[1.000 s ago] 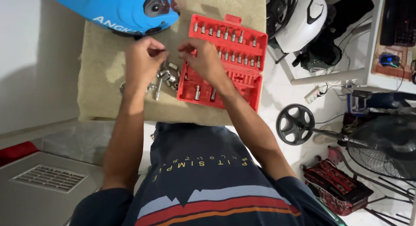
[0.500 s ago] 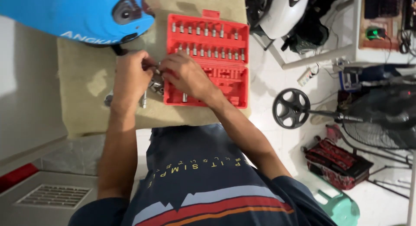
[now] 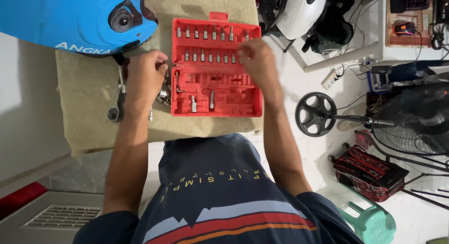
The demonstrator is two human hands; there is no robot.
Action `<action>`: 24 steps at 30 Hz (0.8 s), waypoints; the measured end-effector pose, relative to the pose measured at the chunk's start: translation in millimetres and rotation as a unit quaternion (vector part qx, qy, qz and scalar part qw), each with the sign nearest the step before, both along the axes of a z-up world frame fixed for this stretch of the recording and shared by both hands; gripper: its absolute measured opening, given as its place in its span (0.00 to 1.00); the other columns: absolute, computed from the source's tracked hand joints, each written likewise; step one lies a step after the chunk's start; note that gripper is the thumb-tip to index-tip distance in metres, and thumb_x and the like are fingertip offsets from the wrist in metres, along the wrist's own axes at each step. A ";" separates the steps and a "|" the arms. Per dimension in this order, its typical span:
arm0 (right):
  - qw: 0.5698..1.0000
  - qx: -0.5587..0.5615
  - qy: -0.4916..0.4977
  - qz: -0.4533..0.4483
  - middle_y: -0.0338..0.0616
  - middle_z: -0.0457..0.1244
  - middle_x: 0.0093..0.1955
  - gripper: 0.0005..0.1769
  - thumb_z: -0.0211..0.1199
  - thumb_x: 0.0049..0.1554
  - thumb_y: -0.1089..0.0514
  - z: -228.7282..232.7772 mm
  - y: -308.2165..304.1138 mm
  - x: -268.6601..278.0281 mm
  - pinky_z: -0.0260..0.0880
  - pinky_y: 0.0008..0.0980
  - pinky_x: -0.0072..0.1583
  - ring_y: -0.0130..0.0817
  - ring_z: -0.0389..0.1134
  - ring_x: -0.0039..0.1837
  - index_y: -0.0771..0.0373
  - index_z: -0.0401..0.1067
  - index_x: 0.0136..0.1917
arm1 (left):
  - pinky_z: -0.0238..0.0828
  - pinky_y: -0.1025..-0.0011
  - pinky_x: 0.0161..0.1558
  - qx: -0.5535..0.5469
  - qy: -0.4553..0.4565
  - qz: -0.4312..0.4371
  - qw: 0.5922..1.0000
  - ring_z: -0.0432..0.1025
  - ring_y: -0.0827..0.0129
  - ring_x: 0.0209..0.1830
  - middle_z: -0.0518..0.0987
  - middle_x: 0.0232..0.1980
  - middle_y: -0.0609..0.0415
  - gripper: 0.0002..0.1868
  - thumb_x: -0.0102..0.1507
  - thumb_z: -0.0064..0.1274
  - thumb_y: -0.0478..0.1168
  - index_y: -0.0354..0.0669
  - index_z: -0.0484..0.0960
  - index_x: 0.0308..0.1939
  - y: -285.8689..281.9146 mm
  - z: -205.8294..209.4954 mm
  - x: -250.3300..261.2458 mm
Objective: The person picks up a red tool case and a white helmet from the floor, opens the case on a cushioned surface, and organizes various metal sockets and a ratchet handle into the designated slots of the tool case one at a time.
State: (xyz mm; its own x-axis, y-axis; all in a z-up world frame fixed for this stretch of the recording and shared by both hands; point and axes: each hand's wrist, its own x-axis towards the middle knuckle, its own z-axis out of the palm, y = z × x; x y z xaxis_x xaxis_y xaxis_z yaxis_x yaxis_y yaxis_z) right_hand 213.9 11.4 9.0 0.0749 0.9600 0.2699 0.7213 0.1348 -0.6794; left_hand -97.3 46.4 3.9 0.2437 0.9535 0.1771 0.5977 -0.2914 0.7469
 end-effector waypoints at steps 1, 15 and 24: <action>0.999 0.002 -0.029 -0.018 0.49 0.67 0.45 0.07 0.70 0.57 0.63 -1.1 -2.3 14.4 0.72 0.40 0.50 0.43 0.71 0.46 0.63 0.80 0.51 | 0.76 0.62 0.45 0.007 0.002 -0.004 1.000 0.81 0.51 0.43 0.84 0.43 0.39 0.10 0.61 0.60 0.27 0.31 0.83 0.46 0.8 -0.6 2.0; 0.985 -0.111 -0.135 -0.004 0.58 0.65 0.51 0.10 0.61 0.58 0.60 12.9 -4.1 34.1 0.68 0.53 0.54 0.59 0.68 0.51 0.60 0.81 0.50 | 0.72 0.51 0.49 0.102 0.034 -0.148 0.983 0.74 0.45 0.48 0.78 0.45 0.42 0.06 0.64 0.59 0.31 0.36 0.83 0.45 1.1 -0.4 111.4; 0.987 -0.070 -0.140 0.030 0.59 0.67 0.46 0.07 0.64 0.56 0.59 1.6 1.1 44.2 0.69 0.53 0.51 0.60 0.69 0.48 0.64 0.76 0.47 | 0.79 0.55 0.40 0.128 0.115 -0.138 0.975 0.77 0.43 0.43 0.78 0.43 0.32 0.03 0.57 0.56 0.24 0.26 0.81 0.35 1.6 -20.0 182.5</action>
